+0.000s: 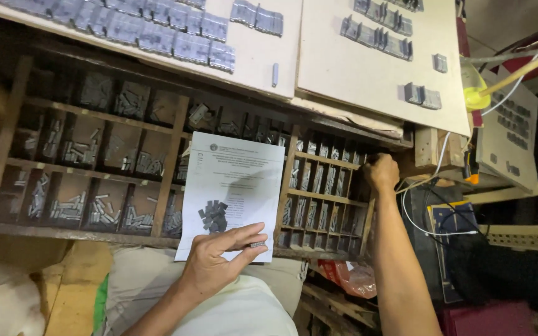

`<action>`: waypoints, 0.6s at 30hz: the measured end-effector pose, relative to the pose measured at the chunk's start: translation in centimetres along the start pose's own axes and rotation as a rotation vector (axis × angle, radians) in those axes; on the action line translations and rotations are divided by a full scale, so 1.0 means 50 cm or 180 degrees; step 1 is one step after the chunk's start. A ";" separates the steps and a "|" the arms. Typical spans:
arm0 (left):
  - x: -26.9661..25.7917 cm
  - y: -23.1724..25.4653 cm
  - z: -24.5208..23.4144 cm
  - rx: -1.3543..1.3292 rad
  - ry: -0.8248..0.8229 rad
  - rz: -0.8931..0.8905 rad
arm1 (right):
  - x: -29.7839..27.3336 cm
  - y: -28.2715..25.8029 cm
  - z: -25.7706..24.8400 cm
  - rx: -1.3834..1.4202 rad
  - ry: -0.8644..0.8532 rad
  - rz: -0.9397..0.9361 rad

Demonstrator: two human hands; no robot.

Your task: Arranging individual metal type characters into a tray for printing, following a reference document.

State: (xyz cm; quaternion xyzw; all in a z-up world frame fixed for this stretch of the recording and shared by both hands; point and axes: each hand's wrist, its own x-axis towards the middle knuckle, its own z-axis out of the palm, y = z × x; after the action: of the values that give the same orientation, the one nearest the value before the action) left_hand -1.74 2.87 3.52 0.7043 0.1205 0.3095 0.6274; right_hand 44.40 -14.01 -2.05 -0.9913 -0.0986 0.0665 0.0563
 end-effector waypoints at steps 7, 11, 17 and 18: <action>-0.004 -0.005 0.011 0.0014 -0.0042 0.0243 | 0.016 0.011 -0.002 -0.0430 -0.0313 -0.0142; -0.008 -0.002 0.015 0.0108 -0.0036 0.0225 | 0.017 0.028 0.010 -0.0046 0.0073 -0.0276; -0.012 -0.008 0.020 0.0057 -0.0067 0.0082 | 0.067 0.079 0.057 0.0348 0.0172 -0.0474; -0.010 -0.008 0.025 0.0073 -0.0041 0.0057 | 0.090 0.093 0.060 0.0299 0.0128 -0.0793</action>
State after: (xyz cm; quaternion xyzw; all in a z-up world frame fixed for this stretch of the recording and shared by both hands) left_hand -1.30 1.65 2.98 0.7146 0.1137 0.3091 0.6172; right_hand 49.21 -17.31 -6.10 -0.9688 -0.2166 0.0436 0.1125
